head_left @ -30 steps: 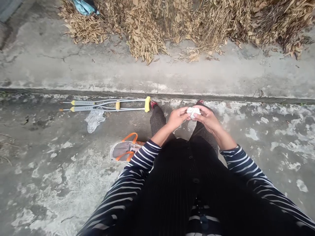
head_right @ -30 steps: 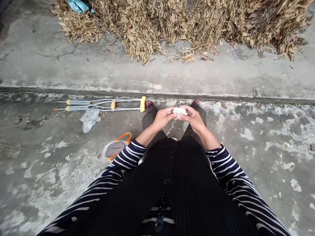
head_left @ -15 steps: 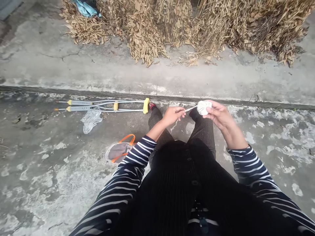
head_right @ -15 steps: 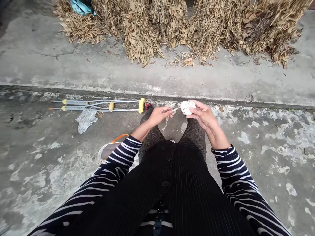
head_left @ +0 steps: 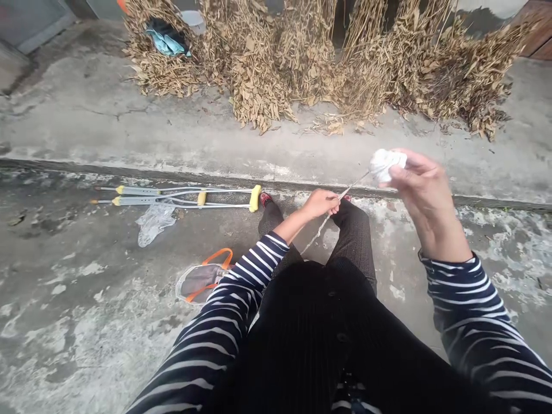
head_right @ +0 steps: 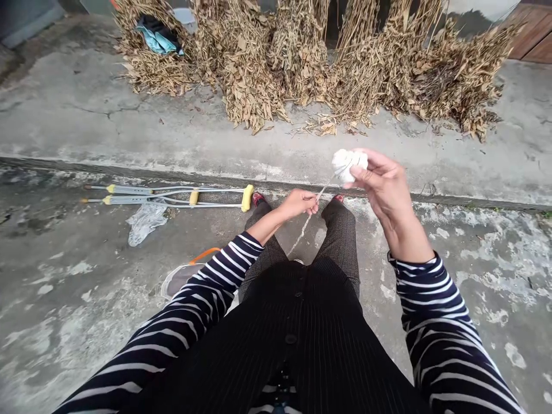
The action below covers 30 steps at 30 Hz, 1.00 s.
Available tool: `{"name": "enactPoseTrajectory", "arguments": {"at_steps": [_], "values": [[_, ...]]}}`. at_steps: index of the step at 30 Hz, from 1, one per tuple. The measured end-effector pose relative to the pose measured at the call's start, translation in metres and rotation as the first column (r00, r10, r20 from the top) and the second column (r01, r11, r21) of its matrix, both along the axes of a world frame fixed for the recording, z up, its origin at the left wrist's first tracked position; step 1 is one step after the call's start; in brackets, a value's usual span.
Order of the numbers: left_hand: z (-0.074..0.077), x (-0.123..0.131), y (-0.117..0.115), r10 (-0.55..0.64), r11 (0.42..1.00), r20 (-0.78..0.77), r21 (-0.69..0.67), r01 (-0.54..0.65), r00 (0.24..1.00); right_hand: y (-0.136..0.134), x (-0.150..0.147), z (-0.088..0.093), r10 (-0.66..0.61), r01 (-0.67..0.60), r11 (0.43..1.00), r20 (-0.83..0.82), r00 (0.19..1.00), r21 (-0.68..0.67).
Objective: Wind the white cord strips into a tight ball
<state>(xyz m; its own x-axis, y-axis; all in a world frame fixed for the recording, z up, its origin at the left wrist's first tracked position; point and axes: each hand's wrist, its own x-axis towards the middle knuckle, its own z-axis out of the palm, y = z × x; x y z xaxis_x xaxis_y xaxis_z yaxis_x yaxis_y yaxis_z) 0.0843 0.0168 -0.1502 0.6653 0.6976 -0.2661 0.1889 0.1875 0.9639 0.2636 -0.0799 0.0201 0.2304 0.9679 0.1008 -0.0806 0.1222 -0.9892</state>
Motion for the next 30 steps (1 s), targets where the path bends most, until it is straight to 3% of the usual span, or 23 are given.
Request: {"name": "enactPoseTrajectory", "arguments": {"at_steps": [4, 6, 8, 11, 14, 17, 19, 21, 23, 25, 27, 29, 30], "values": [[0.011, 0.011, 0.019, 0.056, 0.997, 0.095, 0.05, -0.061, 0.994, 0.038, 0.016, 0.021, -0.093, 0.092, 0.982, -0.002, 0.996, 0.164], [0.009, 0.008, 0.016, 0.018, 0.995, 0.117, 0.092, -0.029, 0.993, 0.061, 0.034, 0.026, -0.166, 0.164, 0.955, -0.014, 0.986, 0.247], [-0.003, 0.001, 0.002, -0.06, 0.995, 0.086, 0.084, 0.053, 0.994, 0.082, 0.059, 0.03, -0.263, 0.261, 0.901, -0.044, 0.964, 0.345], [-0.036, -0.017, -0.031, -0.116, 0.992, -0.005, -0.044, 0.116, 0.993, 0.1, 0.095, 0.037, -0.346, 0.33, 0.839, -0.046, 0.937, 0.433], [-0.066, -0.038, -0.052, -0.03, 0.988, -0.173, -0.157, 0.002, 0.985, 0.1, 0.11, 0.045, -0.396, 0.348, 0.797, -0.009, 0.918, 0.493], [-0.067, -0.05, -0.037, 0.053, 0.986, -0.264, -0.142, -0.093, 0.963, 0.088, 0.095, 0.049, -0.371, 0.303, 0.808, 0.036, 0.928, 0.505], [-0.047, -0.043, -0.005, 0.123, 0.985, -0.264, -0.082, -0.15, 0.957, 0.079, 0.073, 0.048, -0.316, 0.253, 0.847, 0.06, 0.947, 0.468], [-0.008, -0.021, 0.04, 0.199, 0.979, -0.198, 0.008, -0.202, 0.96, 0.071, 0.052, 0.047, -0.262, 0.216, 0.891, 0.066, 0.963, 0.4], [0.048, 0.01, 0.086, 0.289, 0.943, -0.005, 0.176, -0.283, 0.957, 0.066, 0.036, 0.048, -0.223, 0.193, 0.92, 0.05, 0.974, 0.341], [0.114, 0.04, 0.122, 0.268, 0.881, 0.23, 0.334, -0.334, 0.936, 0.06, 0.028, 0.052, -0.194, 0.171, 0.934, 0.043, 0.98, 0.315], [0.176, 0.06, 0.143, 0.206, 0.837, 0.363, 0.416, -0.356, 0.909, 0.055, 0.026, 0.059, -0.176, 0.146, 0.939, 0.071, 0.982, 0.312], [0.219, 0.067, 0.149, 0.161, 0.783, 0.457, 0.481, -0.395, 0.875, 0.049, 0.027, 0.063, -0.17, 0.128, 0.942, 0.112, 0.979, 0.311], [0.23, 0.065, 0.149, 0.155, 0.752, 0.492, 0.504, -0.425, 0.857, 0.047, 0.027, 0.064, -0.17, 0.124, 0.944, 0.127, 0.977, 0.306]]}}
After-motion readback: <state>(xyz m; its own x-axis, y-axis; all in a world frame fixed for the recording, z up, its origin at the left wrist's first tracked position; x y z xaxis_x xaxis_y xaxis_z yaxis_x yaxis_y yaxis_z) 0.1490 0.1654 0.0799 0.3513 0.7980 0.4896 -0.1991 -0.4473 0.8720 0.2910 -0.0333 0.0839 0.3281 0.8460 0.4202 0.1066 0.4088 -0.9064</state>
